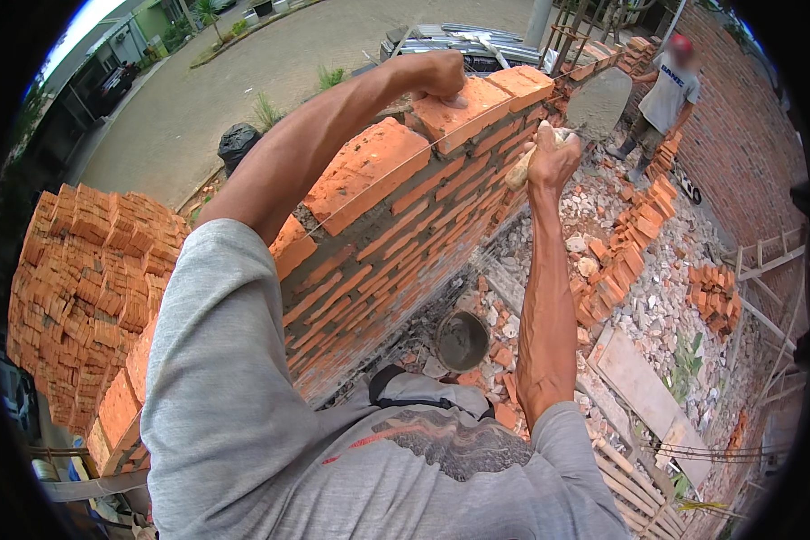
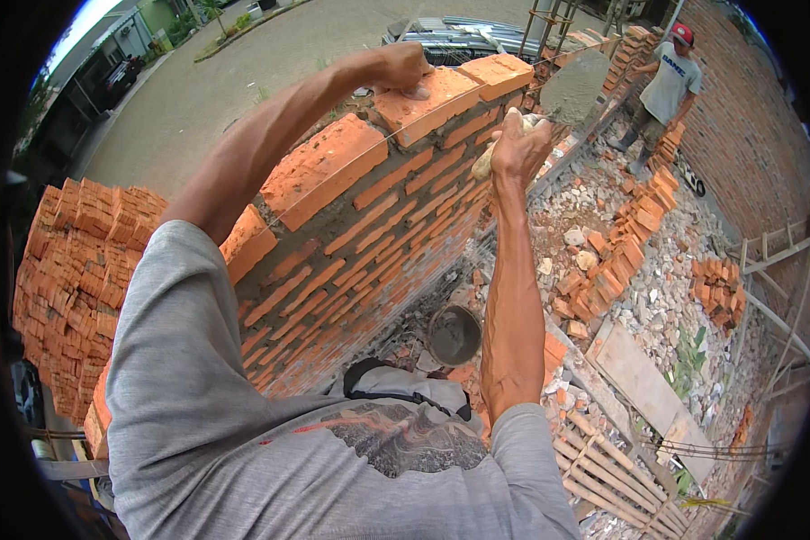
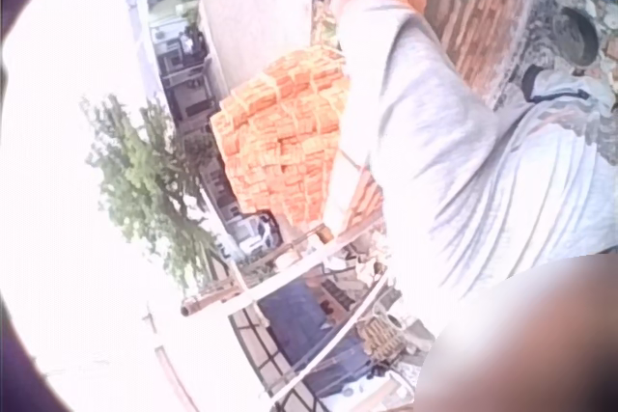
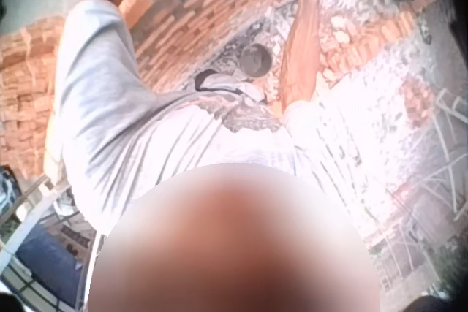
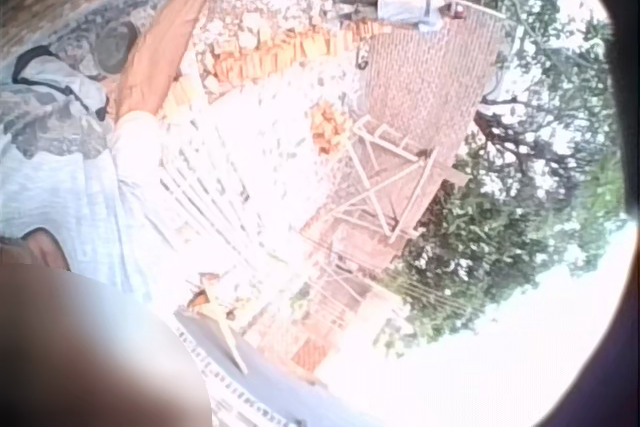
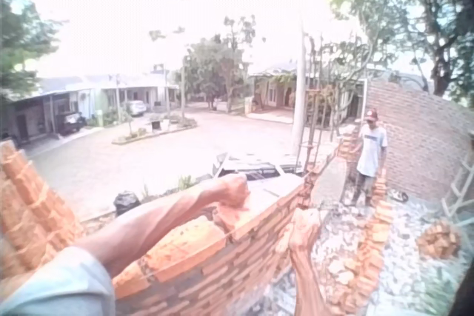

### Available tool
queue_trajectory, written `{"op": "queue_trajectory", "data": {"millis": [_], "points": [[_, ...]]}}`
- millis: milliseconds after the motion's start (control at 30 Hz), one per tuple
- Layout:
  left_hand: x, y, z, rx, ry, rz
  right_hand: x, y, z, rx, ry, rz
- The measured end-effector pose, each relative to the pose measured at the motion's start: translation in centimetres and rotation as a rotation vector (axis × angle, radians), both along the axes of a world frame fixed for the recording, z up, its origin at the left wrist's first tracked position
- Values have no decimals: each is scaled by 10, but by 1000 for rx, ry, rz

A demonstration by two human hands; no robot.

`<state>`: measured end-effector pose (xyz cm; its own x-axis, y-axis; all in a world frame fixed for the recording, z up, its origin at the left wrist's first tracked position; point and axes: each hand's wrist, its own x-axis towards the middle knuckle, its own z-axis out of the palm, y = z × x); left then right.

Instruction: The person scoops mortar from a bucket with a trowel, spreads it on a brick wall, places bricks, and taps them into alignment. The person repeats this cycle, adding bricks to extend the wall and smoothing mortar joints.

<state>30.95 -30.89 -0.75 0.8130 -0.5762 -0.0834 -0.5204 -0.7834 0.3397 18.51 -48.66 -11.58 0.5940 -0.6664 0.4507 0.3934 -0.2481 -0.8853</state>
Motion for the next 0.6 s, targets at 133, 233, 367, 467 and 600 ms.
{"op": "queue_trajectory", "data": {"millis": [133,233,367,467,600], "points": [[-5,0,7,-33,54,26,-22,45,-74,-298,238,11],[-4,1,8,-28,41,17,-51,98,-106,-264,109,140],[3,0,1,-19,-26,-7,-93,142,-113,-186,114,256],[7,-2,-2,-17,-31,-4,-118,157,-105,-250,138,307],[7,-4,-3,12,-55,3,-144,174,-88,-15,174,513]]}}
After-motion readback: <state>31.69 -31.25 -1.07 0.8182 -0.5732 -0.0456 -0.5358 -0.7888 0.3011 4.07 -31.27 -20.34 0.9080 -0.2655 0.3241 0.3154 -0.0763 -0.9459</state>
